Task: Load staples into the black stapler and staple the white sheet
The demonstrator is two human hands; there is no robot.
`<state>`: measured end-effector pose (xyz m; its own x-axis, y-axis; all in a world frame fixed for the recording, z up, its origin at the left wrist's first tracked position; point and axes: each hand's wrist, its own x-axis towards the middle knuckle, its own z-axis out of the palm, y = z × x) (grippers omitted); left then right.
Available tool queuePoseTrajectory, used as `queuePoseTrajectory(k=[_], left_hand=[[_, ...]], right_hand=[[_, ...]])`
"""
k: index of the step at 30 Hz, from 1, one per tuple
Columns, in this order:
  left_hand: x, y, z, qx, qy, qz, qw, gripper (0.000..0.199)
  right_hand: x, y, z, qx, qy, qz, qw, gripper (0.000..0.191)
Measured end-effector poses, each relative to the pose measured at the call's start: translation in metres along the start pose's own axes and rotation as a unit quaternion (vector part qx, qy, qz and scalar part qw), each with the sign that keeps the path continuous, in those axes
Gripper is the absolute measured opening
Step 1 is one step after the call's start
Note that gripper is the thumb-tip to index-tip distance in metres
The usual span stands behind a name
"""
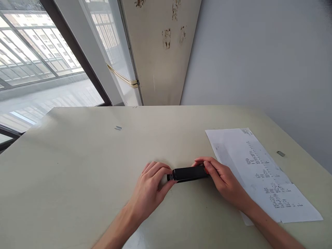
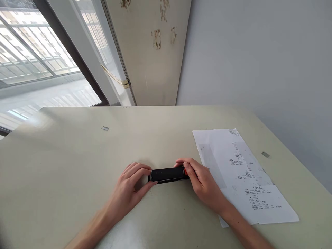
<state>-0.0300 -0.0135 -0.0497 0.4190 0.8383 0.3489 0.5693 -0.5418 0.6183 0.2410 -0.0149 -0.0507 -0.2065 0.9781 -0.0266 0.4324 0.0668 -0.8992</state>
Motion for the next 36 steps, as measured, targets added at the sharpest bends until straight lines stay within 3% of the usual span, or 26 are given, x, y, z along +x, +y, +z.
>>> queuePoseTrajectory(k=[15, 18, 22, 24, 27, 32, 36], left_hand=[[-0.003, -0.004, -0.008, 0.003, -0.005, 0.005, 1.0, 0.009], [-0.002, -0.004, -0.012, -0.022, -0.026, -0.026, 0.999, 0.017], [-0.002, 0.003, -0.018, -0.136, -0.052, -0.117, 0.982, 0.044], [-0.001, 0.006, -0.019, -0.231, -0.043, -0.157, 0.959, 0.047], [0.0, 0.006, -0.017, -0.387, -0.007, -0.209, 0.898, 0.048], [0.007, 0.004, -0.012, -0.587, 0.054, -0.27, 0.762, 0.059], [0.011, 0.011, -0.01, -0.688, 0.062, -0.325, 0.646, 0.062]], right_hand=[[0.0, 0.001, 0.002, -0.01, 0.028, 0.007, 1.0, 0.041], [0.0, 0.002, -0.001, -0.011, 0.009, 0.007, 1.0, 0.04], [-0.001, 0.0, -0.003, -0.033, -0.037, -0.014, 0.999, 0.035], [-0.001, -0.003, -0.003, -0.056, -0.046, -0.024, 0.997, 0.031], [0.0, -0.005, 0.0, -0.073, -0.042, -0.029, 0.996, 0.022], [-0.003, -0.011, 0.002, -0.019, -0.045, 0.013, 0.999, 0.026], [-0.008, -0.023, 0.004, 0.078, -0.065, 0.07, 0.992, 0.039]])
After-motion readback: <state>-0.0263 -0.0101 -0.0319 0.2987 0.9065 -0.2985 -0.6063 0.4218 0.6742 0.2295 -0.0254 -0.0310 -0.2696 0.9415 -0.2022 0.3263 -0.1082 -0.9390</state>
